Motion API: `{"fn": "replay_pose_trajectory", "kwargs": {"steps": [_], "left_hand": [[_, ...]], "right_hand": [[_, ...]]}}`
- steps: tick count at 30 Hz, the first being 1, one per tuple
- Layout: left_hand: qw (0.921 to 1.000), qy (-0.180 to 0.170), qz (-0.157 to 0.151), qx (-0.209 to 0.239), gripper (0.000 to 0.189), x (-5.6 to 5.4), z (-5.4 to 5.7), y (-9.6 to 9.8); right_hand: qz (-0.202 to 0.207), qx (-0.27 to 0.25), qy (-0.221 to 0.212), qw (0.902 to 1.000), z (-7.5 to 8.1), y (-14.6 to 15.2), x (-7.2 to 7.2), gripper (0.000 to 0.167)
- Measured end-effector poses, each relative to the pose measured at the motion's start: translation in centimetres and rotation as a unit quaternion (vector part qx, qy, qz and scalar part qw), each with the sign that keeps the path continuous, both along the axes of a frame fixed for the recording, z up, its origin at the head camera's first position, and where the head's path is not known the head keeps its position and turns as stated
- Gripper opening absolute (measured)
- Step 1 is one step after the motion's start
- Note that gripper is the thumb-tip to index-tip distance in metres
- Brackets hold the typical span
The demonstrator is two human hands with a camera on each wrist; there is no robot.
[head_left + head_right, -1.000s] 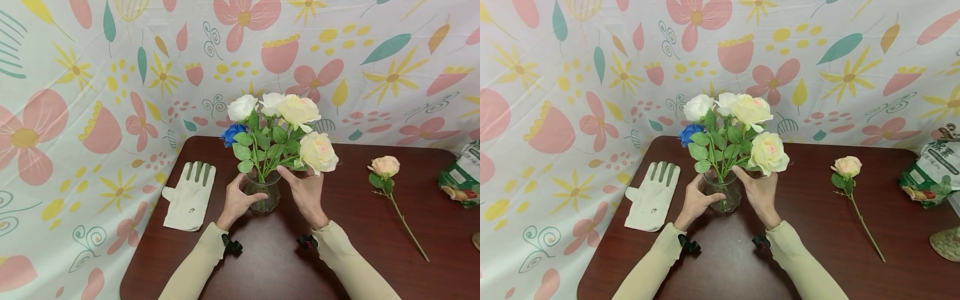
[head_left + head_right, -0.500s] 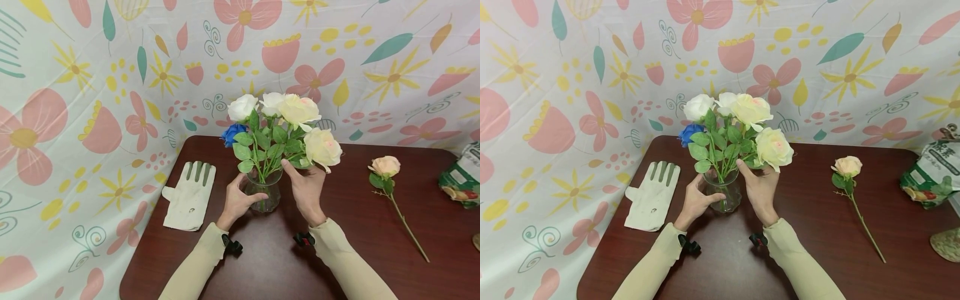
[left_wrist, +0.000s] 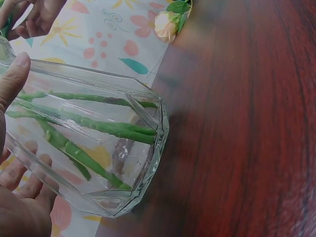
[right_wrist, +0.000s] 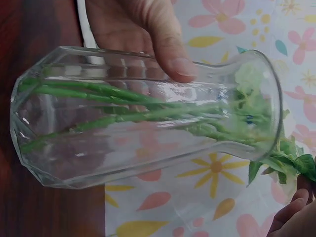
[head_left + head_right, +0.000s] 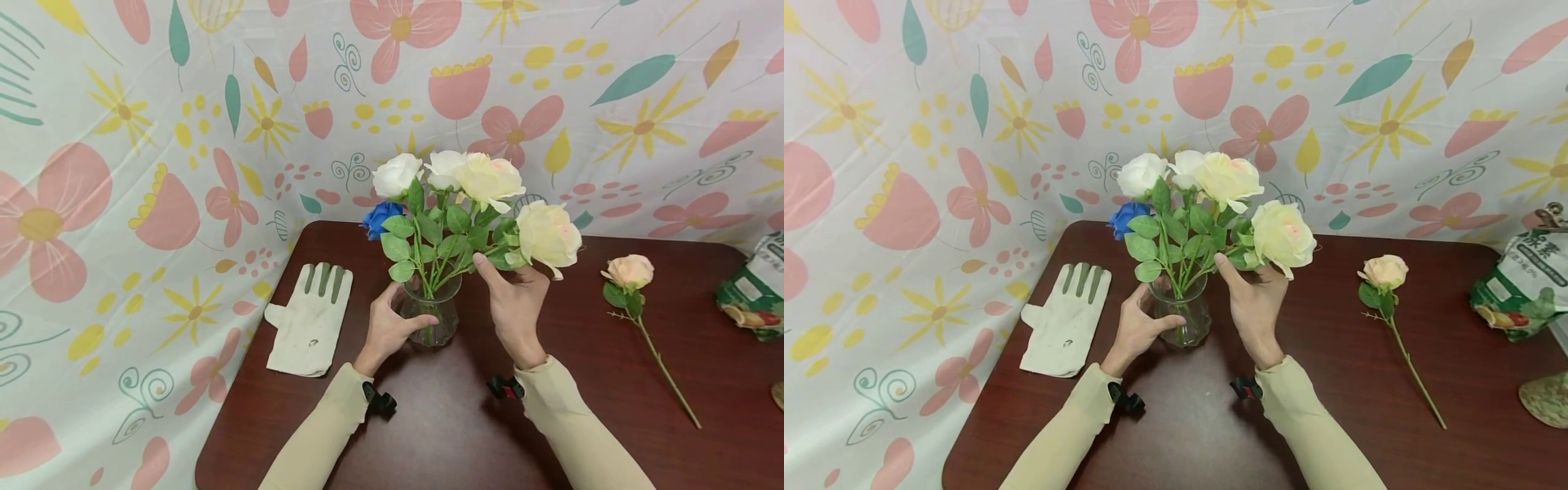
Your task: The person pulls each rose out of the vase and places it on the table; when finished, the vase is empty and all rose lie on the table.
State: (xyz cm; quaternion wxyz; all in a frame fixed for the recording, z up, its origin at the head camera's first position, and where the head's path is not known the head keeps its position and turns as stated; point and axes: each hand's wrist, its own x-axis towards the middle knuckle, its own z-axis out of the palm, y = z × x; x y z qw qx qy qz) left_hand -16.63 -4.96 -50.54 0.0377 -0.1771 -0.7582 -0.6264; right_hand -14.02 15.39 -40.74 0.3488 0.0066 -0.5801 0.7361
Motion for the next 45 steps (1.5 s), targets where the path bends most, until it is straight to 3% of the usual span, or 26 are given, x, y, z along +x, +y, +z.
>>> {"fn": "replay_pose_trajectory", "kwargs": {"steps": [5,11,22,30,45], "left_hand": [[0.9999,-0.003,0.006,-0.009,0.113,0.0,0.0,0.0],[1.0,0.001,0.005,-0.007,0.109,0.0,-0.1,0.0],[0.9999,-0.003,0.007,-0.008,0.111,-0.1,-0.1,0.1],[0.9999,-0.002,0.005,-0.013,0.116,-0.1,-0.1,0.1],[1.0,-0.005,-0.003,-0.001,0.116,0.0,0.0,0.0]], "right_hand": [[0.002,-0.025,0.02,0.9995,0.7,0.4,0.0,0.013],[-0.003,-0.05,0.039,0.998,1.3,0.6,0.2,0.009],[-0.023,-0.029,0.065,0.9972,2.2,1.5,0.4,0.014],[-0.027,-0.059,0.083,0.9944,3.2,1.6,0.6,0.015],[-0.05,-0.14,0.15,0.9775,5.3,3.1,0.9,0.014]]}}
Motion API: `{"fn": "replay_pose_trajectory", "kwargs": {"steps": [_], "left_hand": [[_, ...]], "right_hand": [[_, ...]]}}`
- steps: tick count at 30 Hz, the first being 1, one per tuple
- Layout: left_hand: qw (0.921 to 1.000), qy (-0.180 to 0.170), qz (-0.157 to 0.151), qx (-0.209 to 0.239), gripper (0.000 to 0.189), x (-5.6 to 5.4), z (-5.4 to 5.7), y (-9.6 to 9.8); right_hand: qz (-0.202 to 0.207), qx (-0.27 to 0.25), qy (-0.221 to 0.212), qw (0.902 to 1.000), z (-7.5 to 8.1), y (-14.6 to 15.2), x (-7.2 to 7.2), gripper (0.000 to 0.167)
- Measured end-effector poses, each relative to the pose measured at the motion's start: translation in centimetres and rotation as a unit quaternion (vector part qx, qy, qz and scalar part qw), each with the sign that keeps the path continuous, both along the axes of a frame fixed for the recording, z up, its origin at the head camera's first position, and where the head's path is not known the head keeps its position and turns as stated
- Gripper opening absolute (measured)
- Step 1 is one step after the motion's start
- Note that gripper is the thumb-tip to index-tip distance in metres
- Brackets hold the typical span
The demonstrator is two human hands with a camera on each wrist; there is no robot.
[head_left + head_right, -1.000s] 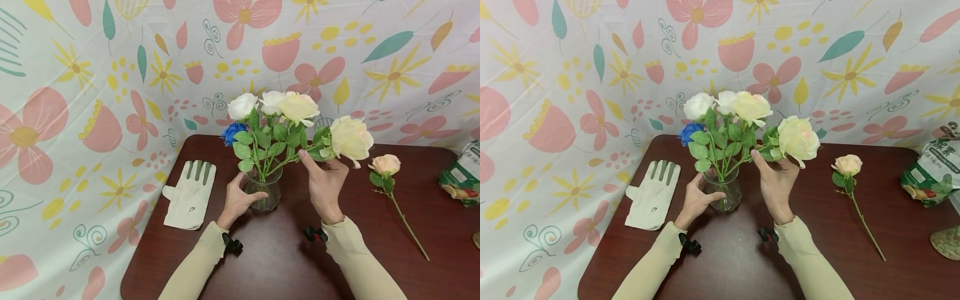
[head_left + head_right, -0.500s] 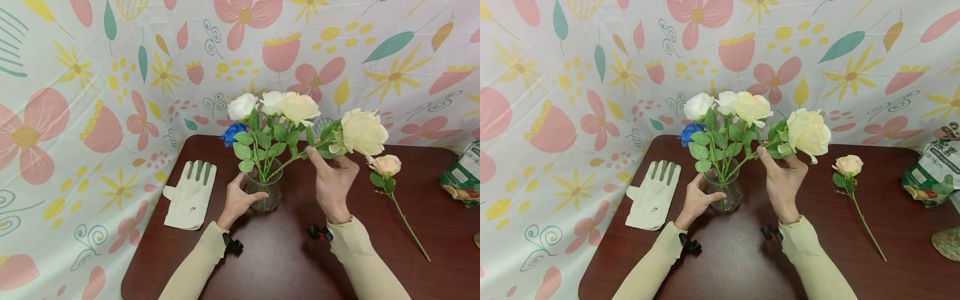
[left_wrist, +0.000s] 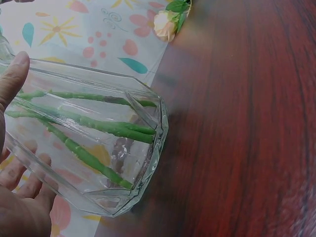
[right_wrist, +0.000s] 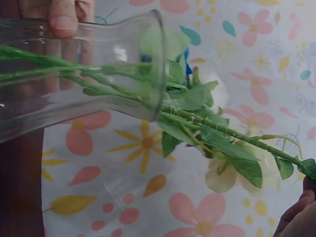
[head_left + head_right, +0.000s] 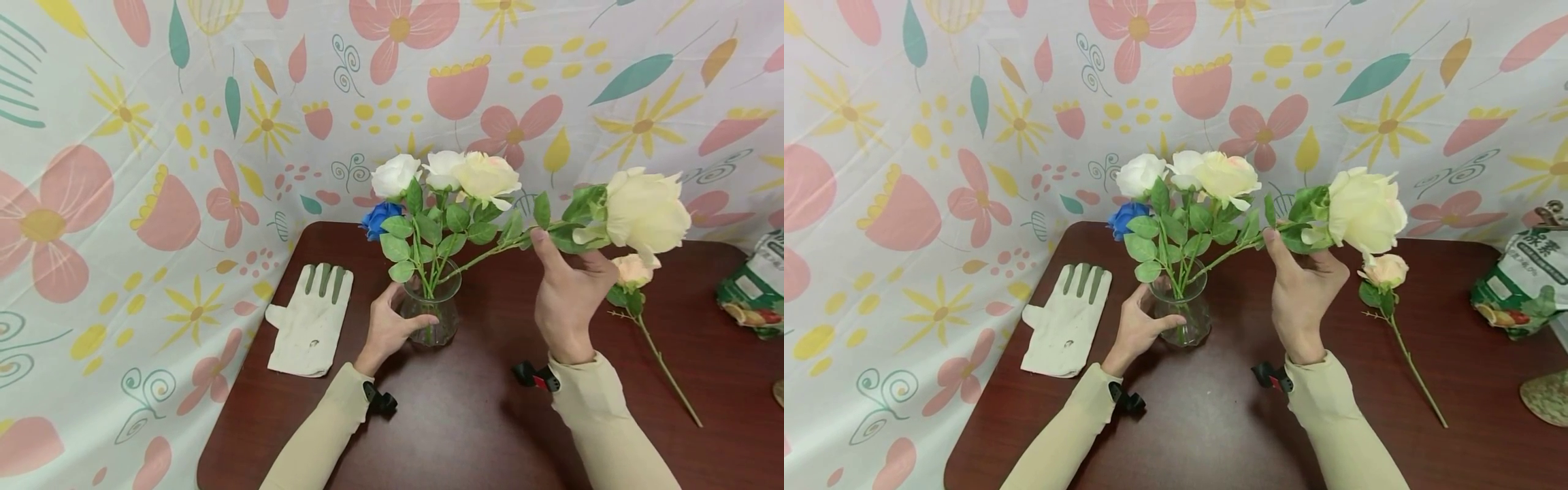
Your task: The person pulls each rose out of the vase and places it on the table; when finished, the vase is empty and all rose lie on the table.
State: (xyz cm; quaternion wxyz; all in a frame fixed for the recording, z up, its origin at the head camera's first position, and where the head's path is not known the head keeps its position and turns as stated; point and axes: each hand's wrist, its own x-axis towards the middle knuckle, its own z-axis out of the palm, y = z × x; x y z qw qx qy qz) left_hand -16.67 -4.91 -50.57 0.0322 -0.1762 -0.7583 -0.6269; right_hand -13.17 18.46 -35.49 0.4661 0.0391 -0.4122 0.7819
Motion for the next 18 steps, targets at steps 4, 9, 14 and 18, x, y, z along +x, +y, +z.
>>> {"fn": "replay_pose_trajectory", "kwargs": {"steps": [4,9,14,18], "left_hand": [[1.0,0.0,0.0,0.002,0.114,0.0,0.0,0.0],[1.0,-0.006,0.0,0.007,0.111,0.1,-0.1,0.0],[0.9999,-0.008,-0.004,0.01,0.113,0.1,0.0,0.1],[0.9999,-0.007,-0.005,0.013,0.112,0.1,0.1,0.1]], "right_hand": [[-0.011,-0.015,0.002,0.9998,0.8,0.4,0.2,0.014],[-0.02,-0.034,0.015,0.9991,1.8,0.7,0.5,0.02],[-0.04,-0.048,0.044,0.9971,2.8,1.0,0.7,0.005],[-0.028,-0.057,0.069,0.9956,3.7,1.5,0.9,0.008]]}}
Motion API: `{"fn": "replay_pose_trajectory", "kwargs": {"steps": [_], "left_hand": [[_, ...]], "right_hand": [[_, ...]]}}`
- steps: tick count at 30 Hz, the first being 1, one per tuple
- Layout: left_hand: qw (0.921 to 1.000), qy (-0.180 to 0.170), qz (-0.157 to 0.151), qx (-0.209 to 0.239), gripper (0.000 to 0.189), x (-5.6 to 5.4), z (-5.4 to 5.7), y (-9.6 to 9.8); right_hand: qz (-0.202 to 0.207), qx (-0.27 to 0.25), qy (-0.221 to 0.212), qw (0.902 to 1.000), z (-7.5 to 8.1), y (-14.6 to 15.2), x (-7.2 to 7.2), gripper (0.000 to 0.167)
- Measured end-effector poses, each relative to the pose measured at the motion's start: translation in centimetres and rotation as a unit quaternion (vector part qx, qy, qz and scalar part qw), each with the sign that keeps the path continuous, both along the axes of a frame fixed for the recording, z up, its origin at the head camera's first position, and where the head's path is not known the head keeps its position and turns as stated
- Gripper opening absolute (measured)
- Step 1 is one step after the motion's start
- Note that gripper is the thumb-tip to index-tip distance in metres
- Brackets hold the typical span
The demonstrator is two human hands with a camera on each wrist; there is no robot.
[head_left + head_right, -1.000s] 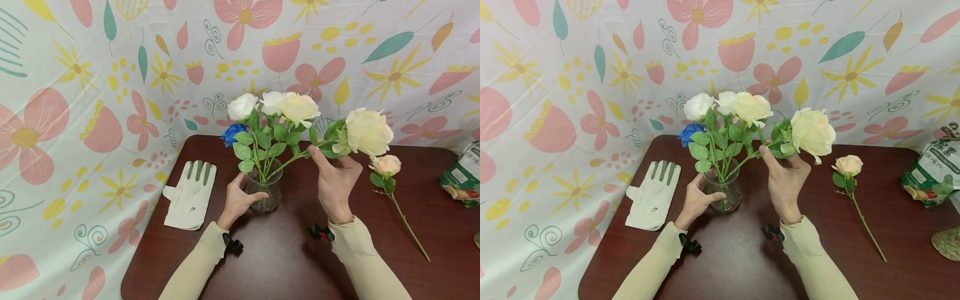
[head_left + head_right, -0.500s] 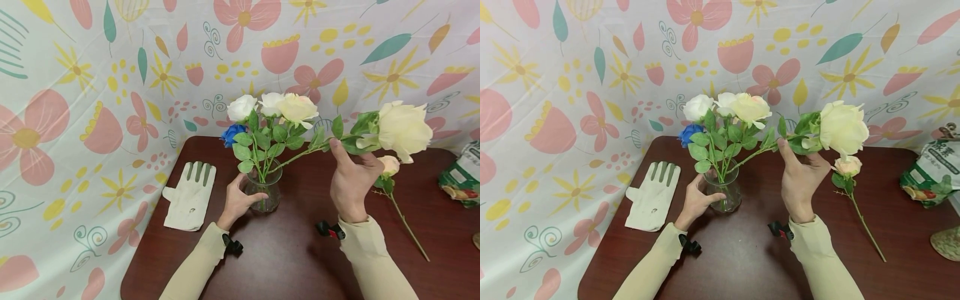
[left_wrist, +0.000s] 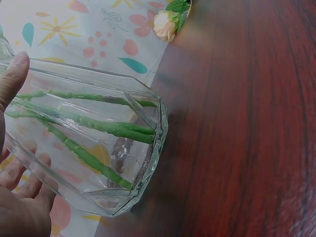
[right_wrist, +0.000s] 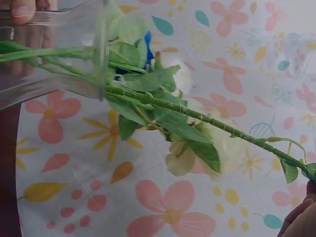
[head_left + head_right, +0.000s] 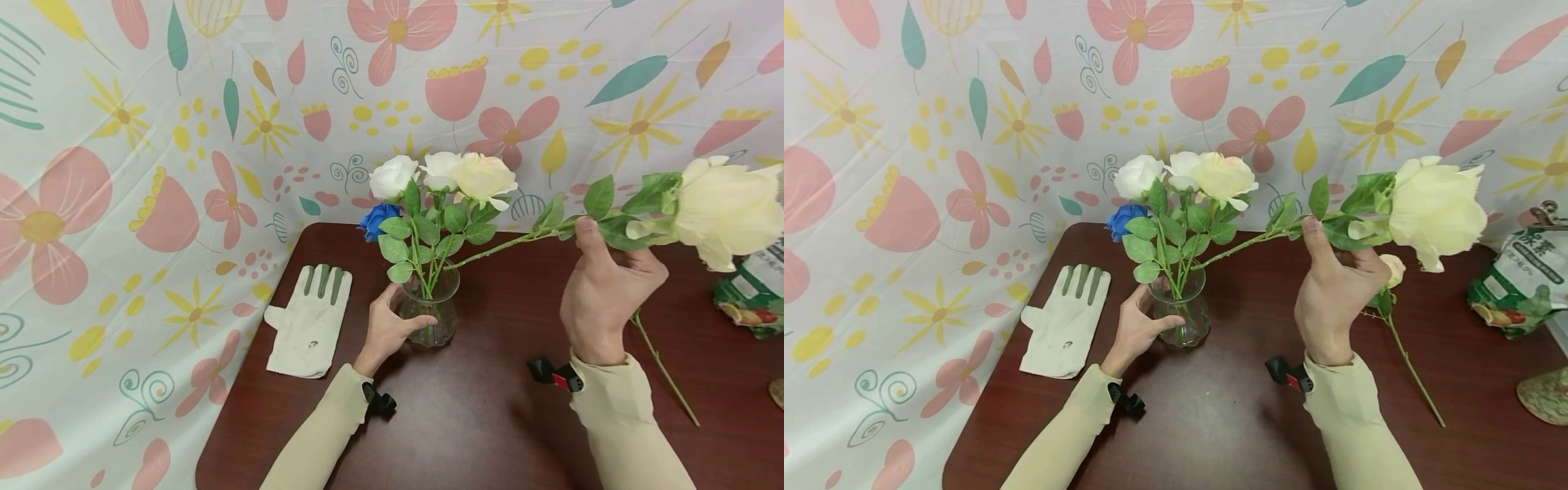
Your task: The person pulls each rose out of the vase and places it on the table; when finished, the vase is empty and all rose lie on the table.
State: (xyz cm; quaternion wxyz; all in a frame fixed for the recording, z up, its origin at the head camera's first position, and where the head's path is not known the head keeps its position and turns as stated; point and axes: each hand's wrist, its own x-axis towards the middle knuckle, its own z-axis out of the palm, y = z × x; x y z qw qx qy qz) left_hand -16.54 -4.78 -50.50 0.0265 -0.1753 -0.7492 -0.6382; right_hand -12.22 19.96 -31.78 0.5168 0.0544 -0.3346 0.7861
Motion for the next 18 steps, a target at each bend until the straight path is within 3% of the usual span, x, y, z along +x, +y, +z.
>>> {"fn": "replay_pose_trajectory", "kwargs": {"steps": [11,16,18], "left_hand": [[1.0,-0.002,0.005,0.001,0.103,0.1,-0.2,0.0],[1.0,-0.005,0.003,-0.002,0.103,0.1,-0.2,-0.1],[1.0,-0.003,0.004,-0.002,0.103,0.1,-0.2,-0.1]], "right_hand": [[0.016,-0.027,0.041,0.9987,1.8,1.7,1.3,0.025],[-0.009,0.02,0.016,0.9996,1.8,3.1,2.2,0.016],[-0.023,0.042,0.003,0.9988,1.8,3.7,2.5,0.029]]}}
